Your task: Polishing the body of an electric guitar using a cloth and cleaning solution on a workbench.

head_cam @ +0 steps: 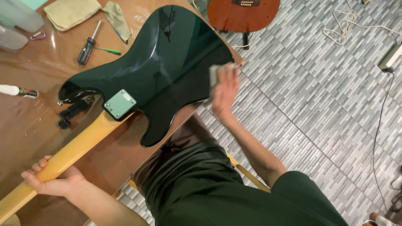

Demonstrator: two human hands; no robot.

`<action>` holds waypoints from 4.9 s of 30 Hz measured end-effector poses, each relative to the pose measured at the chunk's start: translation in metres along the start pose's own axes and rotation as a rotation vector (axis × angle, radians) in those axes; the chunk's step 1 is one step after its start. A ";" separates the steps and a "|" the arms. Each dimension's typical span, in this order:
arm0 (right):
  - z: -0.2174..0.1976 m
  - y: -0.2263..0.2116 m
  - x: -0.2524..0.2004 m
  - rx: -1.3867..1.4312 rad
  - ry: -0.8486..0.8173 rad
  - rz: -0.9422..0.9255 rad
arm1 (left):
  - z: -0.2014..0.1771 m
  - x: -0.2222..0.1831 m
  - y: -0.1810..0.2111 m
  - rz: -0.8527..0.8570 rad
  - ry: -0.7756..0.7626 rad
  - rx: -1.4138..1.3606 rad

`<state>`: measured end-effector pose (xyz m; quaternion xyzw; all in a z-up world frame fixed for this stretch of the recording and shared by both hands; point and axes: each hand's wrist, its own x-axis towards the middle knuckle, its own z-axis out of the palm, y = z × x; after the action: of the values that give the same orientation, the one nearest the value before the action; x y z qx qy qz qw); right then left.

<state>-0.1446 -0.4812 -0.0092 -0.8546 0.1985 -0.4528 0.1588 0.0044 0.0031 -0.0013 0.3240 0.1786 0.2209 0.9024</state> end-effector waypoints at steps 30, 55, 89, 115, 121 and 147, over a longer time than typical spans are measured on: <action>-0.002 0.055 0.102 -0.310 -0.860 0.010 | -0.012 -0.001 -0.009 -0.037 -0.040 -0.074; 0.161 -0.201 0.103 -0.157 -1.052 -0.676 | -0.008 -0.007 -0.018 -0.061 -0.107 -0.112; 0.061 -0.166 0.070 0.068 -1.039 -0.761 | -0.016 -0.001 -0.023 -0.078 -0.158 -0.140; 0.095 -0.347 -0.077 -0.035 -0.677 -0.594 | -0.072 -0.032 0.013 -0.147 -0.072 -0.408; 0.120 -0.496 -0.141 0.493 -0.692 -0.974 | -0.074 -0.048 0.059 -0.113 0.012 -0.564; 0.233 -0.270 0.146 0.486 -0.857 -0.164 | -0.084 -0.037 0.016 -0.147 -0.299 -0.124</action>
<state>0.1776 -0.2953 0.0913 -0.9149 -0.0639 -0.1050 0.3845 -0.0697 0.0374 -0.0452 0.2833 0.0515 0.1142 0.9508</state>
